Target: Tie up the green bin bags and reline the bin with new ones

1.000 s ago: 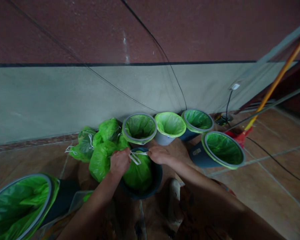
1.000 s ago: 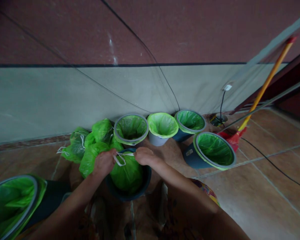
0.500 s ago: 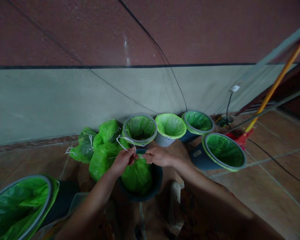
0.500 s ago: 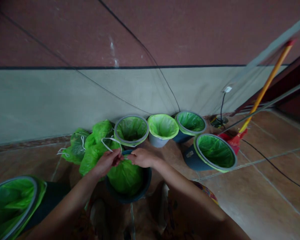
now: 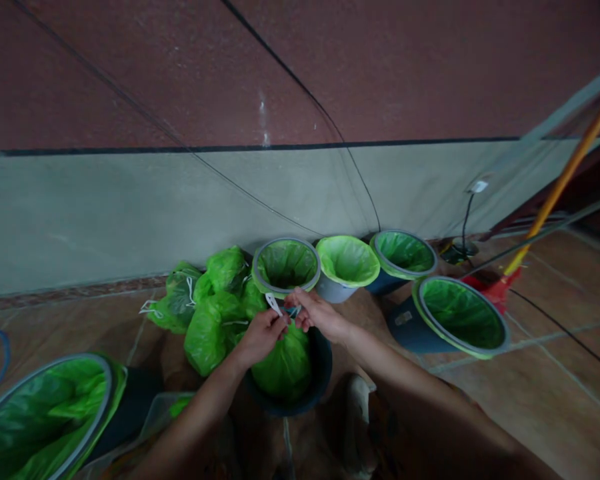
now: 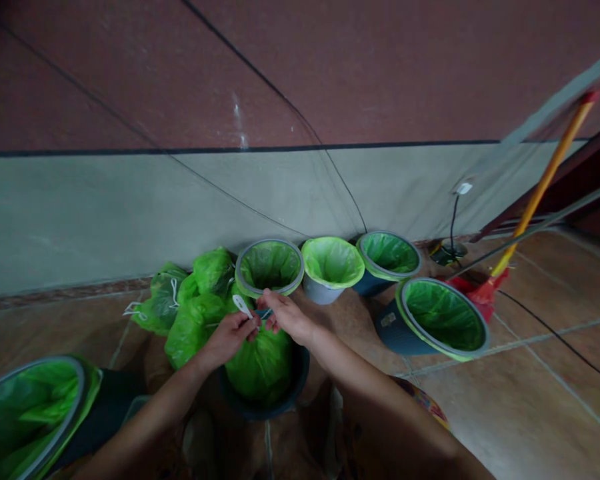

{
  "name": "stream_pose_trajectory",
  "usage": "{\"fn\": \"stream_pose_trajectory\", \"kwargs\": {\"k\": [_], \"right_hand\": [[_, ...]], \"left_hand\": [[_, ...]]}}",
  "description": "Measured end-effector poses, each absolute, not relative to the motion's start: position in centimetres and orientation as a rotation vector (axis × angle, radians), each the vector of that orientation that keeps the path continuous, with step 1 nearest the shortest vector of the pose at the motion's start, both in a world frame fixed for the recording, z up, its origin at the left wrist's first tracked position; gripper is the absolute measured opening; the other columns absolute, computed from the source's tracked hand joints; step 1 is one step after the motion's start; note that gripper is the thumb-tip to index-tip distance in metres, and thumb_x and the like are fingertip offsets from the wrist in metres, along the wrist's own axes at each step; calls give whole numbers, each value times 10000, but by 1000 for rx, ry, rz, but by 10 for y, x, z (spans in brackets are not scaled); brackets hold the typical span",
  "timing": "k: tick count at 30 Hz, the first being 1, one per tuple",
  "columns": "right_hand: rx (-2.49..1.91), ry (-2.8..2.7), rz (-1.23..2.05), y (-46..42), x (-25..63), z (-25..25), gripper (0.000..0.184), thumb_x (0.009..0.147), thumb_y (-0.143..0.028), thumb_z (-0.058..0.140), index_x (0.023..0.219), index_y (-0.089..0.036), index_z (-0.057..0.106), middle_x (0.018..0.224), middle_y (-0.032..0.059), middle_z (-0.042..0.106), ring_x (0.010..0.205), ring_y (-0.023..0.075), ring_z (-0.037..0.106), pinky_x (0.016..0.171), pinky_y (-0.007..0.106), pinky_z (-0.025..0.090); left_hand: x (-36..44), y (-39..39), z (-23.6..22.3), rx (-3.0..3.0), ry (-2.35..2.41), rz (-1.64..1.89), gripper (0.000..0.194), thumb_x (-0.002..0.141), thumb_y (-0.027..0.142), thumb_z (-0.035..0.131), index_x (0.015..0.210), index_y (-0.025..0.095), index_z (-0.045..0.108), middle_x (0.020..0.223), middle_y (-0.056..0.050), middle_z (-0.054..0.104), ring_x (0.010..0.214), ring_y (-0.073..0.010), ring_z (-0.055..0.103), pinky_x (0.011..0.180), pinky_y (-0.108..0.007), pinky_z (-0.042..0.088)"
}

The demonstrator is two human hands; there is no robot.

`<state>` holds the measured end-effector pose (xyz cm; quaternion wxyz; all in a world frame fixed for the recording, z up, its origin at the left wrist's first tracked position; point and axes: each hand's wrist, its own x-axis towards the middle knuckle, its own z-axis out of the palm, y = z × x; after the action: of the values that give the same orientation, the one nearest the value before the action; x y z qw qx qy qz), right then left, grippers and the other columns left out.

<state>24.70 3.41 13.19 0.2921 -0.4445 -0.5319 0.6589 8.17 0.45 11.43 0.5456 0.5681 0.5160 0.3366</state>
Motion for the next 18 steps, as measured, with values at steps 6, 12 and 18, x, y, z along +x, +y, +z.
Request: {"fn": "stream_pose_trajectory", "kwargs": {"k": [6,12,18], "right_hand": [[-1142,-1836,1687,37,249,115,164,847,-296,552,839,-151,631,716,-12,598,591,79,502,565,199,406],[-1399,-2110,1263,35,254,132,148,806,-251,607,777,-144,703,652,-13,623,593,92,503,564,210,358],[-1327,-2187,1464,34,257,130,183,808,-291,604,742,-153,703,597,-19,621,526,87,487,514,202,344]], "left_hand": [[78,8,113,1226,1196,864,262,784,453,603,767,193,579,606,25,605,540,-127,570,552,-264,480],[81,3,117,889,1292,913,243,624,326,751,743,159,619,635,-19,684,591,-158,647,557,-262,479],[79,5,115,908,1335,977,161,547,209,755,656,142,658,633,-7,684,595,-131,611,613,-263,475]]}}
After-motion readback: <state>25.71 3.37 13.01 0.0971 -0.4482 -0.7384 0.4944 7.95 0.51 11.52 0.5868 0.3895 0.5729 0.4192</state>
